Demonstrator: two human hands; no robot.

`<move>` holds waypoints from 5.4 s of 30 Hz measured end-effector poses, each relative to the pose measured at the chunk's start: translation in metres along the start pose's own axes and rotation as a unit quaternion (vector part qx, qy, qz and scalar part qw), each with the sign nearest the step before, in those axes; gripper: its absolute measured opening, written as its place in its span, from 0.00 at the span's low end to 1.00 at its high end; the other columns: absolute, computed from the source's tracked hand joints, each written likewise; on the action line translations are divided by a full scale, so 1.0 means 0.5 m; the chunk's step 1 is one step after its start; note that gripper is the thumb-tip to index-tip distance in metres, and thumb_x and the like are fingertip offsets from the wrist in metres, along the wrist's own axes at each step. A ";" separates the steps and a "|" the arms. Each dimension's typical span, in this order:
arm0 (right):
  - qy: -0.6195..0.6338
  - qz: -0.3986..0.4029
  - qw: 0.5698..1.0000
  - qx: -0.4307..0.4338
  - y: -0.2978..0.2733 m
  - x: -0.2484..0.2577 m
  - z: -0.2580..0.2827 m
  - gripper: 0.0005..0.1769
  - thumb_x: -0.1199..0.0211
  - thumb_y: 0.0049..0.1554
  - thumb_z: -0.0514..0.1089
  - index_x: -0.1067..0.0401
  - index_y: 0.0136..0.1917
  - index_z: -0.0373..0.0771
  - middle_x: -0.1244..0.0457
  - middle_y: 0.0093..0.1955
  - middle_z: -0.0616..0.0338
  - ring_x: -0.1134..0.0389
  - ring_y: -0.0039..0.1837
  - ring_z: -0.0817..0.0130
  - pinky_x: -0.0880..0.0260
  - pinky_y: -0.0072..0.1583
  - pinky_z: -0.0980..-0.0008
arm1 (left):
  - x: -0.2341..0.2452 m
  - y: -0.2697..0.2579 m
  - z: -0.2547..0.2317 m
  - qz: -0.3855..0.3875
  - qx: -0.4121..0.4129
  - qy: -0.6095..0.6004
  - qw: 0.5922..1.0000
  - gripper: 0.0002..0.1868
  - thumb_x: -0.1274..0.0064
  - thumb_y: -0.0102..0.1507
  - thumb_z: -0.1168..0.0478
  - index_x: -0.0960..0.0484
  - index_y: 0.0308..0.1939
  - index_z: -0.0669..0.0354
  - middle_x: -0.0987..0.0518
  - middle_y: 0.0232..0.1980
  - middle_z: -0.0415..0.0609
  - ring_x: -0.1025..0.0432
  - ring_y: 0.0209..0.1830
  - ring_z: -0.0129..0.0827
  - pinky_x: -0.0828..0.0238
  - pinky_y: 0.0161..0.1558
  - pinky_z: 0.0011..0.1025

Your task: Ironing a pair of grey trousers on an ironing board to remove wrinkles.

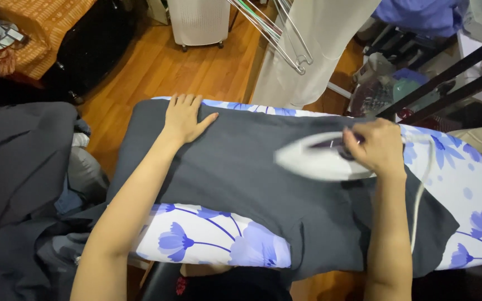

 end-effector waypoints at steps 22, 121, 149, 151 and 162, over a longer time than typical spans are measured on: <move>0.196 -0.119 0.964 0.134 -0.008 -0.034 0.060 0.27 0.57 0.59 0.64 0.45 0.22 0.56 0.53 0.21 0.72 0.45 0.28 0.66 0.44 0.34 0.71 | 0.030 -0.010 -0.018 0.003 -0.009 -0.038 0.999 0.44 0.73 0.69 0.27 0.31 0.67 0.62 0.27 0.62 0.57 0.37 0.67 0.44 0.56 0.70 0.46; -0.292 -0.107 0.909 -0.278 -0.068 -0.003 -0.379 0.32 0.52 0.79 0.58 0.18 0.40 0.47 0.34 0.29 0.44 0.31 0.34 0.38 0.35 0.37 0.47 | 0.041 -0.014 -0.018 -0.096 -0.038 -0.091 0.991 0.38 0.66 0.67 0.32 0.26 0.60 0.64 0.25 0.59 0.56 0.34 0.61 0.51 0.45 0.66 0.45; -0.264 -0.055 0.949 -0.165 -0.245 0.000 -0.432 0.17 0.48 0.67 0.44 0.25 0.42 0.35 0.33 0.38 0.49 0.31 0.40 0.49 0.36 0.42 0.53 | 0.032 -0.014 -0.018 -0.059 -0.029 -0.070 0.995 0.39 0.68 0.68 0.32 0.28 0.63 0.62 0.26 0.61 0.55 0.35 0.61 0.50 0.48 0.67 0.45; -0.224 -0.076 0.971 -0.038 -0.270 0.002 -0.447 0.05 0.44 0.59 0.40 0.28 0.45 0.38 0.34 0.41 0.53 0.32 0.44 0.51 0.37 0.46 0.55 | 0.037 -0.010 -0.019 -0.057 -0.028 -0.070 0.996 0.40 0.69 0.68 0.31 0.29 0.65 0.62 0.26 0.63 0.57 0.36 0.62 0.52 0.49 0.68 0.46; -0.435 -0.051 0.827 -0.353 -0.308 -0.051 -0.607 0.32 0.56 0.76 0.53 0.18 0.40 0.40 0.32 0.32 0.49 0.30 0.32 0.49 0.36 0.37 0.54 | 0.035 -0.014 -0.019 -0.065 -0.026 -0.074 0.995 0.40 0.69 0.68 0.31 0.29 0.66 0.62 0.26 0.62 0.54 0.36 0.62 0.50 0.49 0.68 0.45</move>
Point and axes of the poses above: each hand's wrist, its own y-axis towards the middle knuckle, its own x-axis out of the back of the hand, z = x × y, the point moved 6 cm from there along y, towards the middle knuckle
